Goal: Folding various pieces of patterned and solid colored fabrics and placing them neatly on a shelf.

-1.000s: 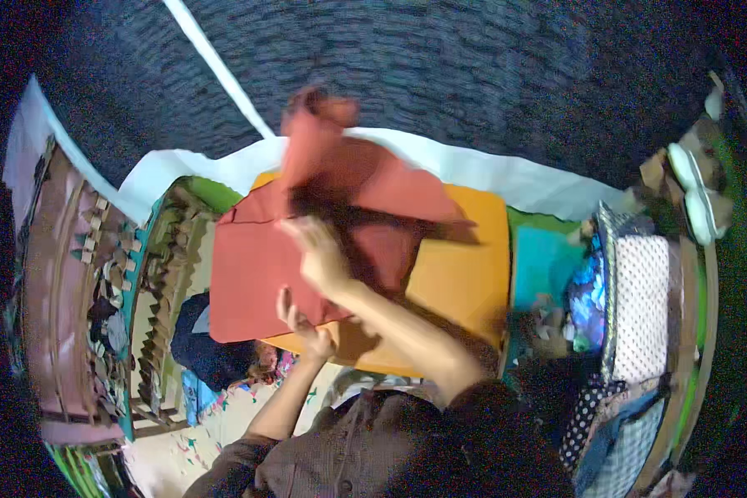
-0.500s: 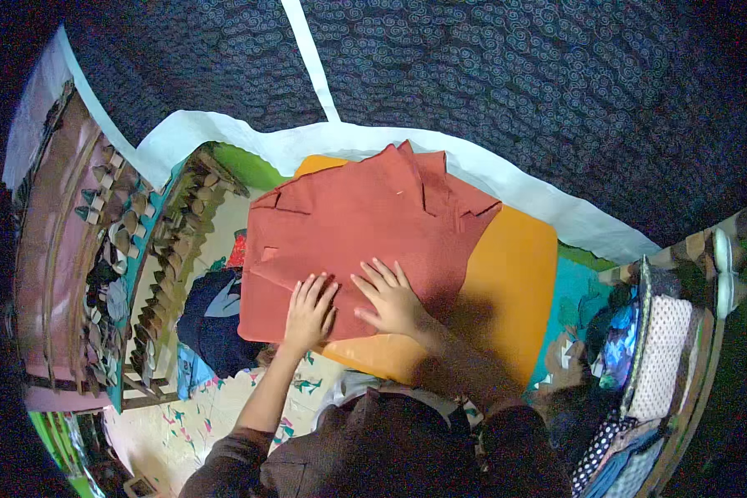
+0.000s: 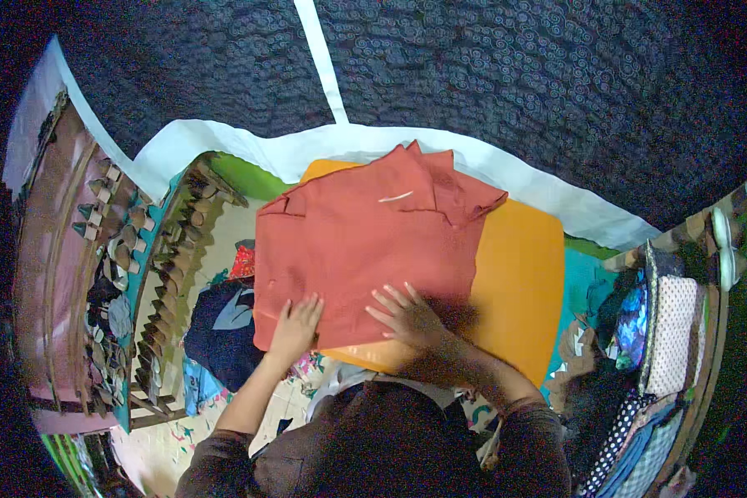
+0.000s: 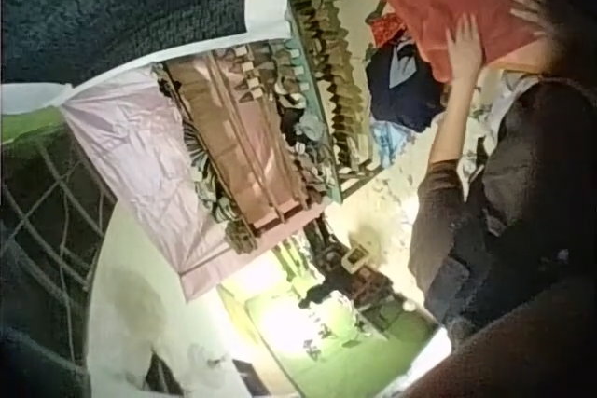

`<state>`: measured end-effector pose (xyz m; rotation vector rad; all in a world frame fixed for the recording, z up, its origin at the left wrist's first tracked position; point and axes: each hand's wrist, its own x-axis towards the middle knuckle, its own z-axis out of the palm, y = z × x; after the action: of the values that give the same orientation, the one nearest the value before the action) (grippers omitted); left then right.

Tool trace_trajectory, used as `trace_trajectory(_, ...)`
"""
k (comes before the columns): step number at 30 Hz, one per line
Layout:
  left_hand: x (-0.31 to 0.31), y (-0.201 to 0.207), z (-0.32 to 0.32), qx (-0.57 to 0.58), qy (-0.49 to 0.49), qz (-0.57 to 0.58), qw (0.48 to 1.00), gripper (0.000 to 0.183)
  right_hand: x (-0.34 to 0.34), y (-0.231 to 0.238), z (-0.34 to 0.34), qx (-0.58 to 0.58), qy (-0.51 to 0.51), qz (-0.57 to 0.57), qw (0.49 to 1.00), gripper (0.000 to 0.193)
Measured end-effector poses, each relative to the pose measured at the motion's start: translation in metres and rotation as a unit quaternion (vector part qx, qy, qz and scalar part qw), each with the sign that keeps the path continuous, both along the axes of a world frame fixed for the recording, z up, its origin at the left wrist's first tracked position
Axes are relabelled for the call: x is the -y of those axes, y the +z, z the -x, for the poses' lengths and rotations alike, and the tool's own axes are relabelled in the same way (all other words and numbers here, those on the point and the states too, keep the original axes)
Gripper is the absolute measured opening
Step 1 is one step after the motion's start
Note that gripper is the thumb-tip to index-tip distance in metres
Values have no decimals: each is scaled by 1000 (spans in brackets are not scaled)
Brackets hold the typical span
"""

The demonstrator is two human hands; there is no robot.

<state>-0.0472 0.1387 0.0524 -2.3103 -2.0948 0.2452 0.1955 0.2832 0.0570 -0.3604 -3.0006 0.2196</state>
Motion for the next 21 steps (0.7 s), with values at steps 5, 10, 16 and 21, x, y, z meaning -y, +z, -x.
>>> trace_trajectory(5,26,15,-10,140,48,13,989,69,13,2,-27,34,6,-11,999,60)
trace_trajectory(10,44,-20,2,-3,18,6,1000,68,9,-26,-78,49,-61,-104,992,49)
trace_trajectory(16,42,-37,10,-19,21,-52,998,60,-13,-24,-75,66,-38,-128,989,55)
trace_trajectory(21,37,-4,10,82,34,-21,996,42,-19,10,-80,44,-39,-26,998,65)
